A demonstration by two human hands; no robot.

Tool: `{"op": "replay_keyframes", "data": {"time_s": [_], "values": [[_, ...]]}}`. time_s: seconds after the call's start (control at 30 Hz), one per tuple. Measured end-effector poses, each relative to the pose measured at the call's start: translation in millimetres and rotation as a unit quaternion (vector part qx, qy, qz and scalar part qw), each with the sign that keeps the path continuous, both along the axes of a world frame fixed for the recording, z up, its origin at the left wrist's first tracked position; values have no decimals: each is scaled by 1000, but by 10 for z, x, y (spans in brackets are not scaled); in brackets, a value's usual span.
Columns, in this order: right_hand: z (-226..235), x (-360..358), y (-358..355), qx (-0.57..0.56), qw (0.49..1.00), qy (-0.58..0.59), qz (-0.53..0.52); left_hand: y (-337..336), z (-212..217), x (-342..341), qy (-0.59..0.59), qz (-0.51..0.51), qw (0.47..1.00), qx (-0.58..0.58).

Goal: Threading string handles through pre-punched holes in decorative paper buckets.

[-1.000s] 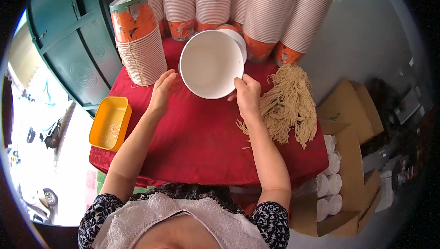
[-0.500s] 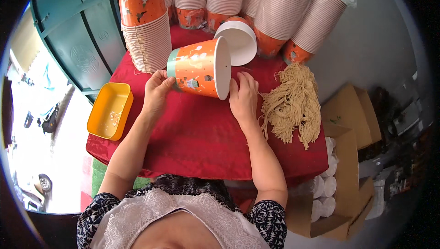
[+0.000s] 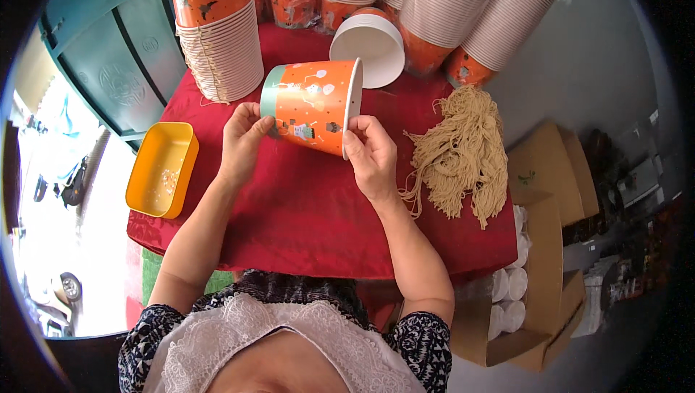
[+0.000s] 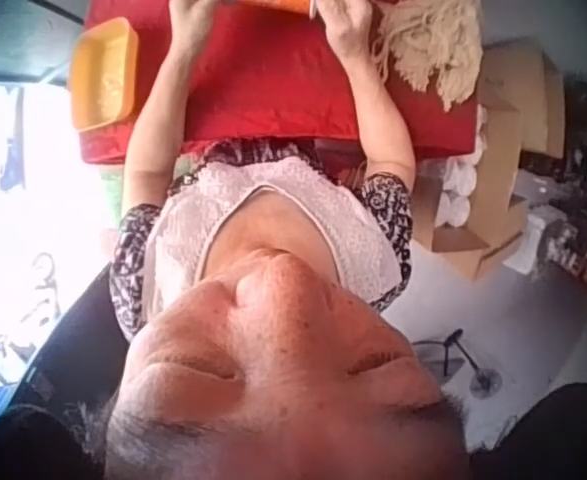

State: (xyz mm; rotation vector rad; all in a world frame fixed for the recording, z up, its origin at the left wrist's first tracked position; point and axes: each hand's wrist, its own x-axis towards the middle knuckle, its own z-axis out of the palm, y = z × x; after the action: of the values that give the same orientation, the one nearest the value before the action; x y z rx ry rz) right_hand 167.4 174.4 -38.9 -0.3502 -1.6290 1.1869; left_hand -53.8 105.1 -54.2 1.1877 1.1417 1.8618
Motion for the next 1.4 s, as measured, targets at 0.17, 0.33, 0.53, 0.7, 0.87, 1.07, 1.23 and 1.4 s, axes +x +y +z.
{"op": "replay_keyframes", "data": {"time_s": [0.17, 0.33, 0.53, 0.7, 0.87, 1.07, 1.23, 1.4], "values": [[-64, -137, -34, -80, 995, 50, 45, -3, -80, -76, 2, -3, 1000, 23], [-140, -222, -98, -117, 990, 72, 36, -4, 8, 22, 42, 56, 997, -20], [-192, -251, -170, -134, 989, 48, 45, -125, 56, 194, 418, 293, 852, 114], [-184, -253, -206, -143, 987, 35, 57, -187, 22, 455, 332, 157, 918, 148], [-199, -248, -230, -136, 989, 11, 54, -212, 44, 489, 343, 127, 918, 150], [-188, -225, -274, -131, 989, -22, 62, -233, 30, 495, 352, 130, 918, 127], [-193, -267, -310, -32, 998, -49, 6, -219, 10, 510, 331, 139, 924, 131], [-251, -298, -275, 63, 996, -64, -30, -221, 1, 501, 329, 141, 928, 108]]}}
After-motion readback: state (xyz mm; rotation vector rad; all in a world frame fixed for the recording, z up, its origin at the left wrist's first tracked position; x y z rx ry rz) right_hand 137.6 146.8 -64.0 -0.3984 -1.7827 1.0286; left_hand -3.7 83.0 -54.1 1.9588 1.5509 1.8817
